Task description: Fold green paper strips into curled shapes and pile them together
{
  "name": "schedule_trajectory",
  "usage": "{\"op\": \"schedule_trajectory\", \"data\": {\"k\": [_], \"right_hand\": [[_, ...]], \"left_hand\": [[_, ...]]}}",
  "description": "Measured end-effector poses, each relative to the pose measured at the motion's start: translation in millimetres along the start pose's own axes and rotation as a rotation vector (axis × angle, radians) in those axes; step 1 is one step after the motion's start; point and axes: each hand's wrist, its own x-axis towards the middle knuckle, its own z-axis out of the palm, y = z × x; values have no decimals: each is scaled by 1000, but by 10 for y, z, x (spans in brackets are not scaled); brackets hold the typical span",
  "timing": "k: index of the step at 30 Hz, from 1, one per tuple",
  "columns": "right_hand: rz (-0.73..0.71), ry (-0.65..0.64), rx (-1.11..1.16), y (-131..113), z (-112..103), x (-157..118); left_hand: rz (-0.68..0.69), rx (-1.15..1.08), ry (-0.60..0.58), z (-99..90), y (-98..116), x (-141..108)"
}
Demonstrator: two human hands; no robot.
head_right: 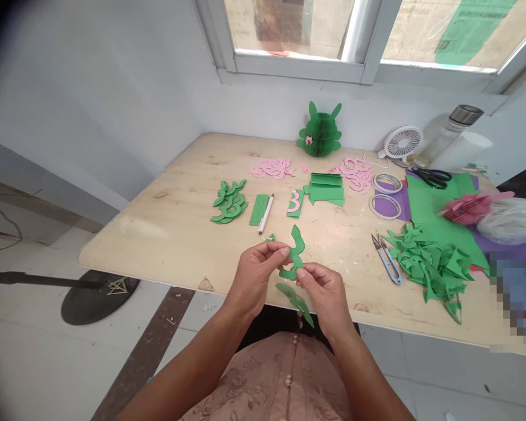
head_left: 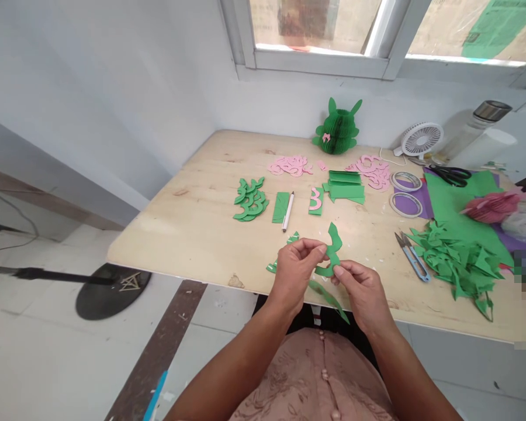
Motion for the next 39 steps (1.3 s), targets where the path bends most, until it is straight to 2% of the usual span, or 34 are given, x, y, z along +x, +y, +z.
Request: {"op": "schedule_trajectory", "data": {"k": [6,11,20,23,27,31,34,39], "right_hand": [[-19,68,-55,67,-13,86],[-107,88,-336,82,-156,63],[-575,-309,-914,85,-606,-218],[-678,-349,-1066,85,-629,-294],[-748,-378,-1207,61,-557,-332],[-767,-385,-1207,58,-504,-293],[-751,-319,-1109,76,-515,-249],[-628,-196,-887,42,-568,-211]], "left_hand": [[-35,-8,25,-4,-132,169],[-42,-20,70,-51,-166,256],[-91,-49,93,-123,-171,287],[-82,-57,82,-119,-162,271],[-84,-57,72,-108,-160,247],[-76,-52,74,-97,-160,231],[-64,-51,76,-87,-149,216],[-63,-21,59,-65,-142,191]]}}
